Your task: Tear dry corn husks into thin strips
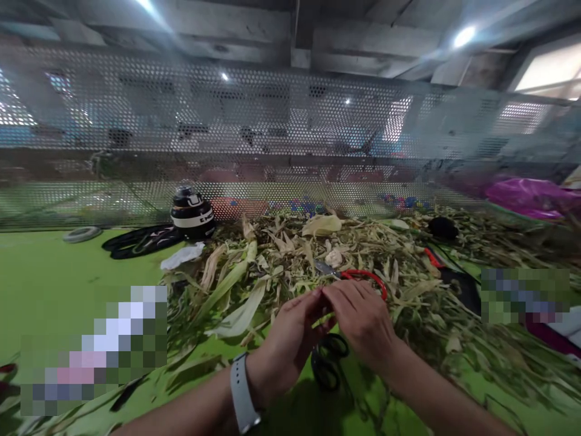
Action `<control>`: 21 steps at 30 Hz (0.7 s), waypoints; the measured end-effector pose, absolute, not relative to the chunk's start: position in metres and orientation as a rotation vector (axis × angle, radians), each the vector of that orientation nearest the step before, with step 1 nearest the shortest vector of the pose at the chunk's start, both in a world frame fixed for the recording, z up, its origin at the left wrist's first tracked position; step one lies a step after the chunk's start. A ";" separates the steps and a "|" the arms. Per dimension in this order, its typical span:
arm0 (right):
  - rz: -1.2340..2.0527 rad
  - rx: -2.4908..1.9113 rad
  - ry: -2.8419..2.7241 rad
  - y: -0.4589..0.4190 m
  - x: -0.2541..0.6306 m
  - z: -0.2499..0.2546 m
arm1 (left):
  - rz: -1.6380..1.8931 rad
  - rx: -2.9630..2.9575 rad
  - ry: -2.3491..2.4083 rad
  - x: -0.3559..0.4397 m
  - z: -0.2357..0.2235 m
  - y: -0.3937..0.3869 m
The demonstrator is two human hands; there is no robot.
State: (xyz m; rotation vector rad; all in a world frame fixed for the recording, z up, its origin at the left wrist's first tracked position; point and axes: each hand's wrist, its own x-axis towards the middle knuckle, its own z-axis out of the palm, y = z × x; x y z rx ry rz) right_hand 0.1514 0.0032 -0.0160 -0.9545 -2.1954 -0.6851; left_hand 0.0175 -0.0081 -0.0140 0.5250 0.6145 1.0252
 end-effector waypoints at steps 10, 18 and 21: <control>-0.563 -0.932 -2.195 0.002 0.151 -0.015 | 0.994 0.345 0.572 0.019 -0.018 -0.006; -0.593 -0.885 -2.232 0.001 0.154 -0.011 | 0.975 0.338 0.562 0.018 -0.013 -0.005; -0.611 -0.866 -2.241 0.001 0.154 -0.009 | 0.973 0.345 0.562 0.018 -0.011 -0.007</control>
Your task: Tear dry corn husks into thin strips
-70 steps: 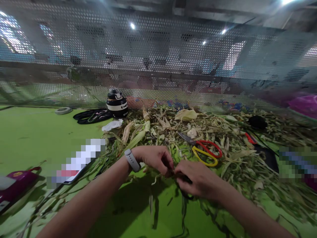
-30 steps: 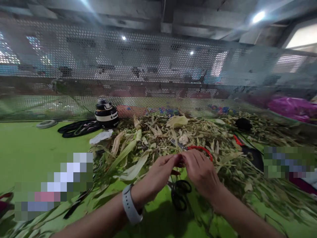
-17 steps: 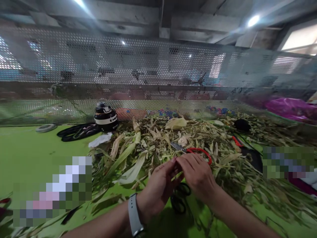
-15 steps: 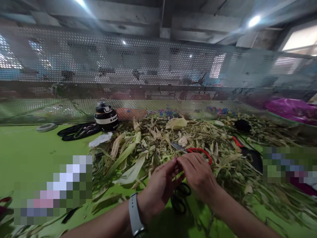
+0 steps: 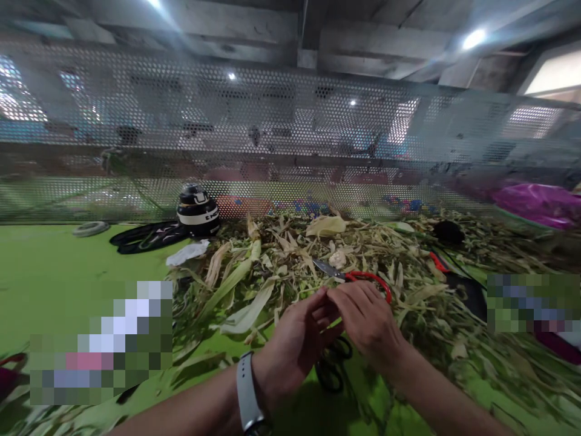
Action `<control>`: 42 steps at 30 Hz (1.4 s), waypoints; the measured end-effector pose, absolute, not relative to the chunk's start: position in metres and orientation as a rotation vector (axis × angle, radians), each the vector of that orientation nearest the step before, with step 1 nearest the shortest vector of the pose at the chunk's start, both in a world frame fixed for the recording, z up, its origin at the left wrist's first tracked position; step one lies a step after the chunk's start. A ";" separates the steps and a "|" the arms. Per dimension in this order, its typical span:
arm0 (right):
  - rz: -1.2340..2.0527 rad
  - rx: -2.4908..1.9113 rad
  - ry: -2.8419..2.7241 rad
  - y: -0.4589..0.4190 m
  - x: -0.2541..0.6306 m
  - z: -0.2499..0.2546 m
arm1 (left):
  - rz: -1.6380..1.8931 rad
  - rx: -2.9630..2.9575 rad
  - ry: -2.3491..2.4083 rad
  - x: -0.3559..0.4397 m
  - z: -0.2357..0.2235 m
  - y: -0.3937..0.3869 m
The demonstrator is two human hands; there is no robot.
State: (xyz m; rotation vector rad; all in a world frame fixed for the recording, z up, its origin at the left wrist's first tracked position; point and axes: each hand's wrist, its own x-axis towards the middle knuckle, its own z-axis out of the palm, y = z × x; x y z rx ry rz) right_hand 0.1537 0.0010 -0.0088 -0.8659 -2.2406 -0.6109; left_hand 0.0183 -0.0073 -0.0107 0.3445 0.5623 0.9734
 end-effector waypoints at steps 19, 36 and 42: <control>-0.569 -0.880 -2.176 -0.008 0.141 -0.021 | 1.192 0.502 0.526 0.016 -0.012 -0.005; 0.182 -1.075 -2.181 0.015 0.170 0.006 | 0.997 1.381 0.869 0.005 -0.021 0.013; 0.271 -1.045 -2.179 0.020 0.175 0.002 | 0.936 1.461 0.818 0.001 -0.021 0.017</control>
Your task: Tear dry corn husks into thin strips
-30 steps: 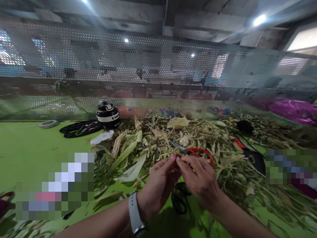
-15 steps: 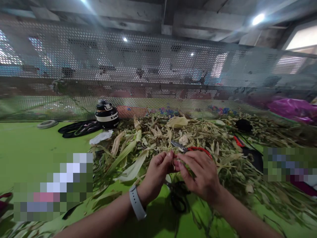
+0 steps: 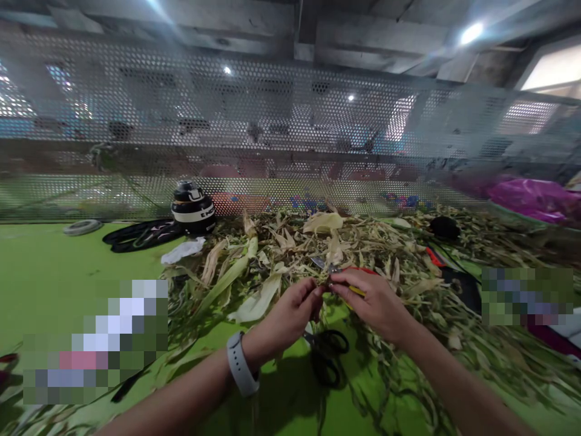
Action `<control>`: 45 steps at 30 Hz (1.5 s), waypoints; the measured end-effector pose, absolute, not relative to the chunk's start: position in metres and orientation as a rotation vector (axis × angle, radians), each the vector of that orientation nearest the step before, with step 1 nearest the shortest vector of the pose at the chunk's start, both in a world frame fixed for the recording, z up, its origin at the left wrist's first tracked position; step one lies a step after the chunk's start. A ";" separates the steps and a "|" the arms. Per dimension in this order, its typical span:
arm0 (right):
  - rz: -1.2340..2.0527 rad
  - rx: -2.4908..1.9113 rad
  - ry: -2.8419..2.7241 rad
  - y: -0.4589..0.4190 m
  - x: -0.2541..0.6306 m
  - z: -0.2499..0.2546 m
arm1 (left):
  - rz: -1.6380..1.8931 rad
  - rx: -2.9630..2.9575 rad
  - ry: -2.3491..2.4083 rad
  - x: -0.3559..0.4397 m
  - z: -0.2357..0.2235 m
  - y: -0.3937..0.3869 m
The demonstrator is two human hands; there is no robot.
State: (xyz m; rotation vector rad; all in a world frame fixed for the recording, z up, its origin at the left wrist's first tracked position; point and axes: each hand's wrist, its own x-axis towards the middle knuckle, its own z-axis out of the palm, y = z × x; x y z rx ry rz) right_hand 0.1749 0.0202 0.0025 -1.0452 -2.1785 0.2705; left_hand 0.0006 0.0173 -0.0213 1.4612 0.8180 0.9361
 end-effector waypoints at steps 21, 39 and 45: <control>0.148 -1.011 -2.116 0.021 0.168 -0.001 | 0.802 1.439 0.929 -0.002 -0.008 0.016; 0.404 -1.061 -2.111 0.024 0.173 0.001 | 0.721 1.737 0.901 -0.014 0.000 0.018; 0.694 -1.111 -2.034 0.027 0.173 0.000 | 0.762 1.257 0.692 -0.011 -0.007 0.022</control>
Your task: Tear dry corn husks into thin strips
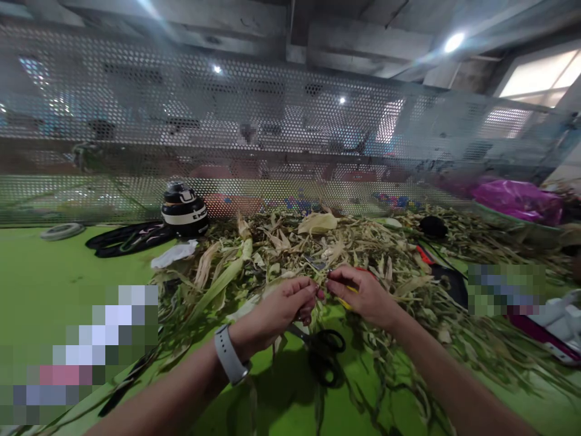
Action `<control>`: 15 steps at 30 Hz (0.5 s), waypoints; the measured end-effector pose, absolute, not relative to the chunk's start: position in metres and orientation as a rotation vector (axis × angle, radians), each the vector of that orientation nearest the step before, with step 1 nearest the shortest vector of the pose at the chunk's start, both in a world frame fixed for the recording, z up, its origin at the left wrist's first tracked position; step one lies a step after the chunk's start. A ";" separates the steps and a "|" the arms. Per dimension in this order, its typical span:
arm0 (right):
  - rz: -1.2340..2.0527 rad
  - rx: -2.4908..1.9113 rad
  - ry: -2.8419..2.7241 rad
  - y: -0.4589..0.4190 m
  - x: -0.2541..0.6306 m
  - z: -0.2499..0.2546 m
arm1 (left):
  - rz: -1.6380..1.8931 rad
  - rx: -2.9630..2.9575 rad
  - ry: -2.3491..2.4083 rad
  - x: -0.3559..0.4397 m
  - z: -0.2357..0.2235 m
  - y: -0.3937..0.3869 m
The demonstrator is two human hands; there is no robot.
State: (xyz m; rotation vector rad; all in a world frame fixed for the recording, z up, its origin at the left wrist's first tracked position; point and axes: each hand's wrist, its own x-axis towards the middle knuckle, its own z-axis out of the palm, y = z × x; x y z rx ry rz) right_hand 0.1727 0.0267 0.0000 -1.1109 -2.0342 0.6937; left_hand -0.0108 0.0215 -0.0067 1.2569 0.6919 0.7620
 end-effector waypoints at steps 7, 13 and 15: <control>1.006 -1.107 -1.859 0.030 0.165 -0.010 | 0.739 1.339 0.714 -0.010 -0.010 0.022; 0.820 -1.160 -1.883 0.023 0.158 -0.012 | 0.859 1.768 0.964 -0.008 -0.019 0.023; 0.707 -1.196 -1.903 0.018 0.156 -0.009 | 0.926 1.923 1.050 -0.007 -0.019 0.022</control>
